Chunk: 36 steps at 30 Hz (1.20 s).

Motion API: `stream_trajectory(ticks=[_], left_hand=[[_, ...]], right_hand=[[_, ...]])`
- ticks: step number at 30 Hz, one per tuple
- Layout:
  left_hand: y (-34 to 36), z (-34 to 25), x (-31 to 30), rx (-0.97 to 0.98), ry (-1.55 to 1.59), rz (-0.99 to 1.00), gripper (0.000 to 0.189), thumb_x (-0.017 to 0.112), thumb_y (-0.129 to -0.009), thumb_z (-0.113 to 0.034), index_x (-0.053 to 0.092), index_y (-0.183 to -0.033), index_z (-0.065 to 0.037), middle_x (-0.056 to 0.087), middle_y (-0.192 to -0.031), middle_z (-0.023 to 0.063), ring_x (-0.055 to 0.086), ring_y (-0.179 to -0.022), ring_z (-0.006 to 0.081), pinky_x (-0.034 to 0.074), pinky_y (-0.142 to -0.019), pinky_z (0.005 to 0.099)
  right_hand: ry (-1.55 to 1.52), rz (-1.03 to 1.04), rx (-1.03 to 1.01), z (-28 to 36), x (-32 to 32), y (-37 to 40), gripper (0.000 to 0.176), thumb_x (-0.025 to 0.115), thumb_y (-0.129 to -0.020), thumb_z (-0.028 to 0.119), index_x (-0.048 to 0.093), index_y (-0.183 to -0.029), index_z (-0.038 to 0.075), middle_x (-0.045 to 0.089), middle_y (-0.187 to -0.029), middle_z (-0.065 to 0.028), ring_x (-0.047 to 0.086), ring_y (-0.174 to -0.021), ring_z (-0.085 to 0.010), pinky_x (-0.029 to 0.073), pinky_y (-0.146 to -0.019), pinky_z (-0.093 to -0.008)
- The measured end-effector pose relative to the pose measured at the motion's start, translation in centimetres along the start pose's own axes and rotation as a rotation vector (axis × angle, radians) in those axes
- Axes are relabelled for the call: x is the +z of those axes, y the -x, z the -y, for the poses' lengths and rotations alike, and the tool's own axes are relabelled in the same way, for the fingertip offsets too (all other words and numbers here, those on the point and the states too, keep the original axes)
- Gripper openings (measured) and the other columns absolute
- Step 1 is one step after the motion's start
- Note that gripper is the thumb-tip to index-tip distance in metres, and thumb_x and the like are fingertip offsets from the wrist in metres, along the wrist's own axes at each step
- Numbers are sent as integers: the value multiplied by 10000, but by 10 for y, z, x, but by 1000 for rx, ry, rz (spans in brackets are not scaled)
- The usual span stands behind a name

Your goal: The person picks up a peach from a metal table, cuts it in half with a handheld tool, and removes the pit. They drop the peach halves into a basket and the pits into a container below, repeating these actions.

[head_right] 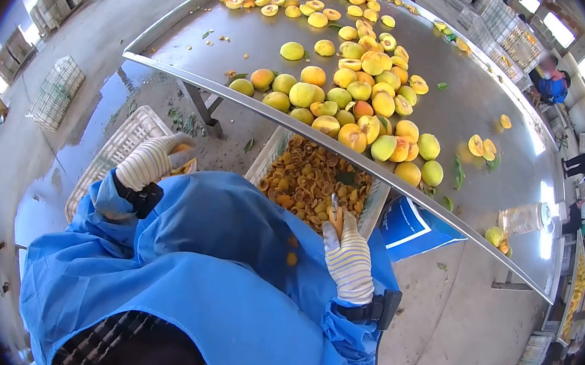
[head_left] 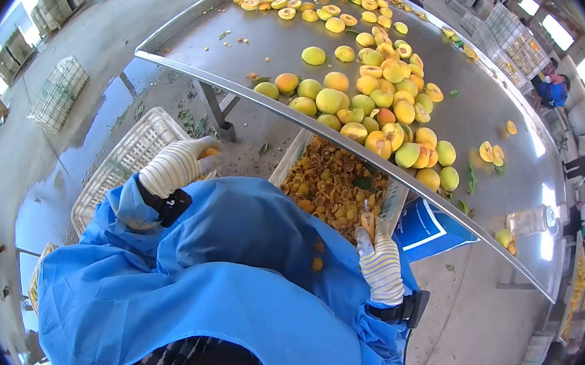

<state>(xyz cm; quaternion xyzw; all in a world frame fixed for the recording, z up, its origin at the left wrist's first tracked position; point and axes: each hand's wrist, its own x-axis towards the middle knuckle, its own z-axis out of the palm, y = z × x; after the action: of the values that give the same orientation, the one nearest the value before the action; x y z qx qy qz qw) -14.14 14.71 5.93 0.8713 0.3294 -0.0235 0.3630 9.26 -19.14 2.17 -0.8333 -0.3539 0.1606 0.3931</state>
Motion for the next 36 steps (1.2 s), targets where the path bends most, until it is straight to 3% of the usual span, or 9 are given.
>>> stream_trajectory(ticks=[1,4,12,18,21,24,27,31,36], left_hand=[[5,8,-14,-85,-356,71,426,634,-907,-325,577,-1252,-83,673,-1037,195,660,-954,305,515,-829,380],[8,24,-26,-81,-511,5,427,636,-884,-315,586,-1251,-102,664,-1096,197,639,-997,367,508,-858,412],[-185,-104,7,569,-330,-338,446,641,-889,-241,550,-1291,-70,659,-1069,213,639,-984,366,514,-844,389],[-328,-156,50,222,-552,-41,655,691,-778,-464,543,-1318,-124,654,-1176,148,629,-1045,366,505,-907,428],[-344,-149,49,249,-499,-49,648,734,-749,-442,579,-1234,-42,675,-1052,210,637,-979,376,516,-856,417],[-338,-130,45,280,440,-169,506,701,-824,-364,586,-1212,-61,690,-1014,140,666,-963,291,551,-761,380],[-251,-146,29,351,1403,109,384,602,-920,-302,565,-1235,-85,672,-1063,97,679,-946,242,581,-710,363],[-142,-146,52,284,1481,485,482,509,-959,-445,542,-1284,-90,688,-1071,91,695,-863,213,576,-581,339],[-68,-155,103,106,1307,421,608,502,-923,-611,595,-1230,-95,683,-986,31,651,-784,104,478,-522,230]], right_hand=[[-12,8,-5,2,-2,0,359,589,-946,300,562,-1177,27,625,-761,-237,628,-726,-439,487,-610,-463],[-53,37,11,4,-6,-2,353,611,-935,290,562,-1147,12,609,-683,-199,631,-658,-402,479,-573,-447],[-141,34,-16,-3,0,-6,377,626,-933,278,544,-1184,10,623,-719,-178,643,-655,-345,487,-583,-409],[-224,93,107,9,-12,-3,412,616,-939,309,525,-1209,11,612,-705,-149,632,-629,-287,486,-584,-380],[-224,113,93,9,-13,-3,426,609,-942,321,521,-1215,8,612,-705,-151,634,-636,-292,488,-589,-381],[-333,101,57,2,-7,-1,502,627,-931,415,510,-1235,33,528,-695,8,474,-553,-63,386,-481,-227],[-275,136,47,12,-9,-1,395,595,-950,334,530,-1163,8,587,-680,-138,605,-611,-297,469,-576,-387],[-368,46,-47,23,1,-4,360,597,-952,321,535,-1136,17,579,-686,-138,591,-594,-295,460,-563,-388],[-191,-151,-167,46,5,-5,298,610,-940,259,538,-1122,35,617,-740,-183,630,-635,-362,485,-567,-423]])
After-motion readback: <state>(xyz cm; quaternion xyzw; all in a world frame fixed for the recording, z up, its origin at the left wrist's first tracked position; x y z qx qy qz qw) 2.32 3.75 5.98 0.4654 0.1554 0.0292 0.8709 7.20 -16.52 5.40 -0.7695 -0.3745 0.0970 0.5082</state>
